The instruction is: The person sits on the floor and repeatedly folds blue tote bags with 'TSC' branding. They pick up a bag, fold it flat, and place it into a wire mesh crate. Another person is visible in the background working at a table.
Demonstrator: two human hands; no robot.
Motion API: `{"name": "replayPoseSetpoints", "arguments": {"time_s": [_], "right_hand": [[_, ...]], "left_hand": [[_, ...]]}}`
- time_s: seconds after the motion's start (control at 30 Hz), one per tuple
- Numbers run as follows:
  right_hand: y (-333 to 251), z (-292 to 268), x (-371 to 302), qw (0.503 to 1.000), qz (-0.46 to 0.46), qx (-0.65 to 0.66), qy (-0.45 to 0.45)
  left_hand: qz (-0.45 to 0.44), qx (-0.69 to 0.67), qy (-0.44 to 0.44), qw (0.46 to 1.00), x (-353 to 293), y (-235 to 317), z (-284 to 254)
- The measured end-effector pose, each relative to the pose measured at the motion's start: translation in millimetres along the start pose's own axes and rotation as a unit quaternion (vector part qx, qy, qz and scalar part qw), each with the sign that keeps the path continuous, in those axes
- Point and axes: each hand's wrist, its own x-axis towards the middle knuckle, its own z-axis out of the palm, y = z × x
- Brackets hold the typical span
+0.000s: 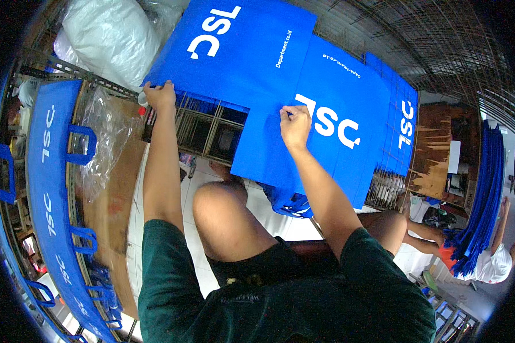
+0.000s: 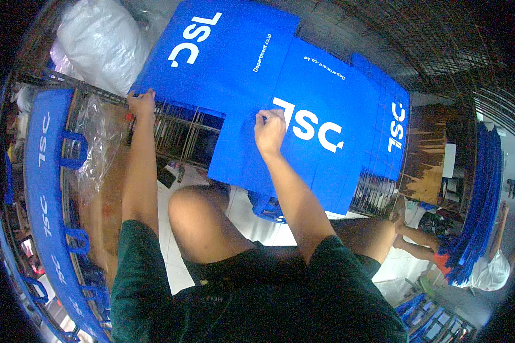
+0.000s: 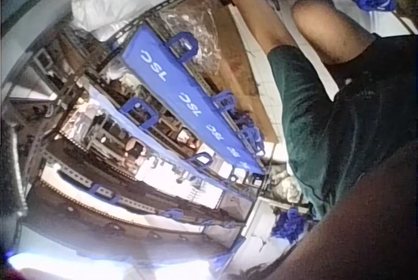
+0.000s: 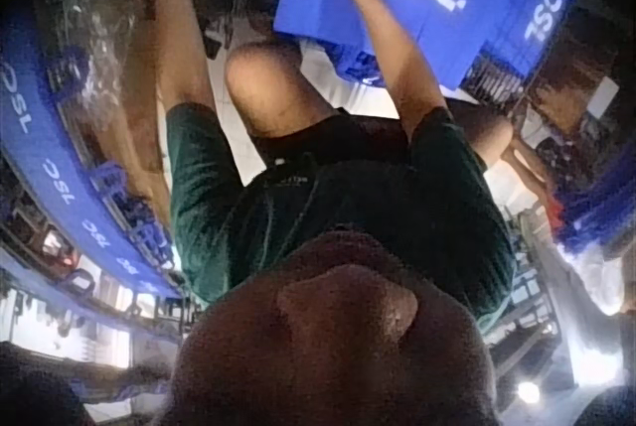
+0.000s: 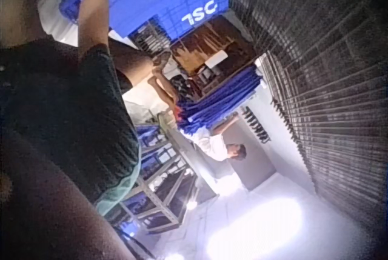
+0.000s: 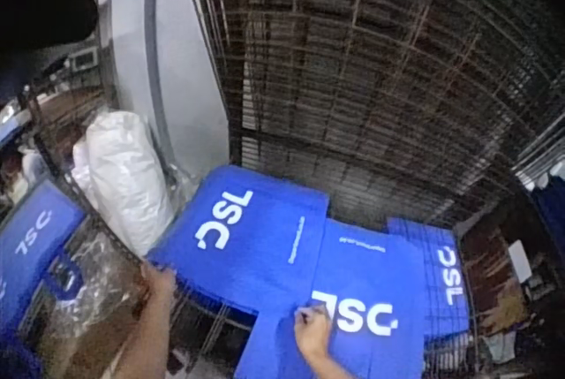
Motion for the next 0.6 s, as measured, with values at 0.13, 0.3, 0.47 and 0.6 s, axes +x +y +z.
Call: {"name": "replayPoseSetpoints", "arguments": {"time_s": [0.13,0.3,0.47,0.6], "right_hand": [[-2.4,0.6,0.1,1.0,0.002,0.006,-0.001],[2.9,1.6,0.3,1.0,-0.008,0.009,0.0],[0.6,0.3,-0.9,1.0,-0.006,0.006,-0.007],[-4.3,-22.4,-1.6,0.999,-0.029,-0.043,-0.001]], "left_hand": [[0.018,0.033,0.013,0.999,17.1,-20.3,-2.9],[-0.014,-0.007,-0.026,1.0,-3.0,6.0,-3.9],[-0.035,-0.051,-0.034,0.997,-10.9,12.2,-11.9],[-0.023,-0.033,-0.032,0.999,-36.6,29.1,-25.7]]}}
